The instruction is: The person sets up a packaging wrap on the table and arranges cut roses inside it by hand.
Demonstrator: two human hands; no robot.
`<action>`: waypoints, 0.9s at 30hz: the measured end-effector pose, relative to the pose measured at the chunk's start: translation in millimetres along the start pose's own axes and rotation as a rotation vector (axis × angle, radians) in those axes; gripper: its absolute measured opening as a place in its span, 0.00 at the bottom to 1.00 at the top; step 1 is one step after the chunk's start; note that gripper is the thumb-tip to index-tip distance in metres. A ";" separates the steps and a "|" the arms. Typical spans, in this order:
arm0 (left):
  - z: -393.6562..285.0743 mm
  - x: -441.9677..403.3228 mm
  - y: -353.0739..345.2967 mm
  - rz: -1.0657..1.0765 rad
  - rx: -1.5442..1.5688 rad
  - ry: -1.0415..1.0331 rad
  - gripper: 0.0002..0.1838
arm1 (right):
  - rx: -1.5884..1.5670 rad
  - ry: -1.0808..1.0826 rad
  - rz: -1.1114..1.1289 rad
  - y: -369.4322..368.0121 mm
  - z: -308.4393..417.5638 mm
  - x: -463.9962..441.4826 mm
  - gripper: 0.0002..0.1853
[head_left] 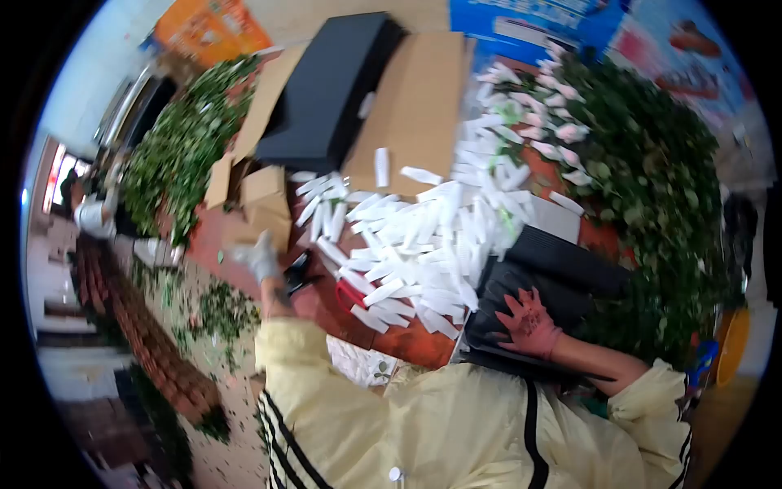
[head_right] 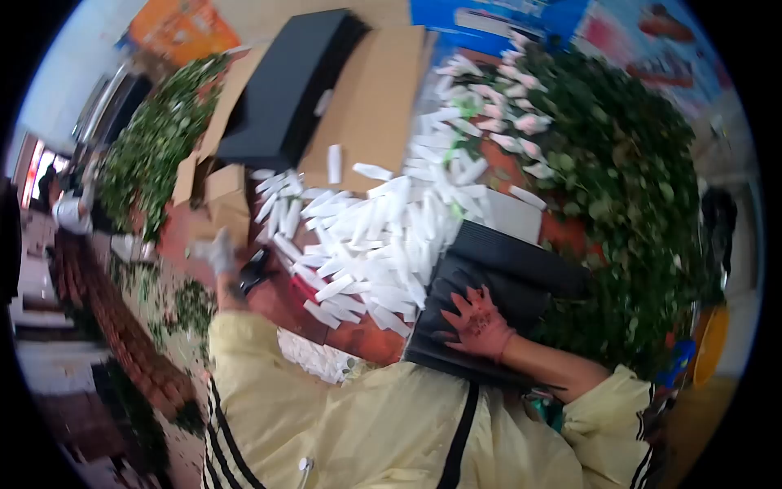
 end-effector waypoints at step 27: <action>-142.5 484.9 -59.1 1.769 -0.548 -1.491 0.27 | -1.948 -0.179 -0.514 65.0 -74.2 133.2 0.23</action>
Point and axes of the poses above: each hand's wrist, its own x-axis away from the middle knuckle, its own y-axis out of the back of the hand, z = x × y, the point moved 7 cm from there along -x, towards the middle knuckle, and after that the axes turned 12 degrees about -x, right-handed, at the moved point
